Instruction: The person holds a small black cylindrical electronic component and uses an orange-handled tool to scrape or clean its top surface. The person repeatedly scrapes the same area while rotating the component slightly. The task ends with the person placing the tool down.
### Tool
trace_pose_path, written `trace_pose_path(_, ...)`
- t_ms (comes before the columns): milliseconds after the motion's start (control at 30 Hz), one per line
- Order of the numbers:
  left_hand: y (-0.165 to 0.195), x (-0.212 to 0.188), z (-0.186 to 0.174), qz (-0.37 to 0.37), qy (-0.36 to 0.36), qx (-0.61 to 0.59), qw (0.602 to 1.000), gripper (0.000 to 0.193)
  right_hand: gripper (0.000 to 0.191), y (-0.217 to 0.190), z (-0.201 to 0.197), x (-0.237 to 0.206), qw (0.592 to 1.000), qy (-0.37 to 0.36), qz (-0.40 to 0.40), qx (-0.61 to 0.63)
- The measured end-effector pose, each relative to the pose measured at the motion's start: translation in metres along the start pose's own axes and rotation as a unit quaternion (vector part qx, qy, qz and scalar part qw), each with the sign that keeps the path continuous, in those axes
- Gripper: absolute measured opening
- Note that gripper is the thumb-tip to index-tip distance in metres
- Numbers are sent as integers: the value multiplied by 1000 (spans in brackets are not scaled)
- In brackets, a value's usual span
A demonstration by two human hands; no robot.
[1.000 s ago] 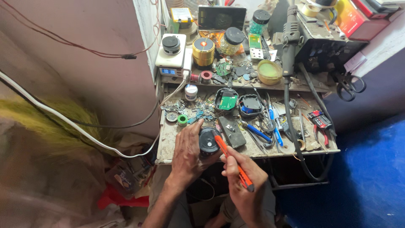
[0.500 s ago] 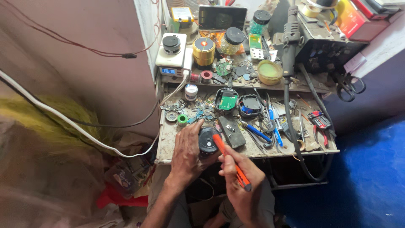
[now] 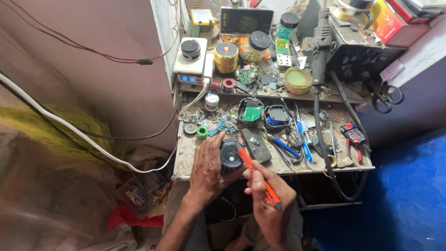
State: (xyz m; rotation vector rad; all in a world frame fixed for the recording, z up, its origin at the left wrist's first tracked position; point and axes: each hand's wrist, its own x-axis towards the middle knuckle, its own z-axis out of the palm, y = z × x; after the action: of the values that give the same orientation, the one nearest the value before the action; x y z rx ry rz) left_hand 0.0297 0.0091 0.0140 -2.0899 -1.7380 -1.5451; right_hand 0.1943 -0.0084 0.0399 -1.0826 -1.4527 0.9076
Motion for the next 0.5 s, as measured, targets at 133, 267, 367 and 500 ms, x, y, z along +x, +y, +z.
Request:
trace_pose_path(133,-1,-3,1,-5,-1,-13,1000,107,33,1,0,1,1000,-2,18,9)
trace_pose_path(267,-4,-4,4,-16,1,-32,999,114,32,-2,1,1,1000,-5,7,5)
trace_pose_path(367,-6,-5,4,-5,0,-45,999,120,33,-5,4,1,1000,-17,16,11)
trace_pose_path(500,-8,-7,4,-7,-3,-43,999,122,31,-5,5,5,999,21,23,13)
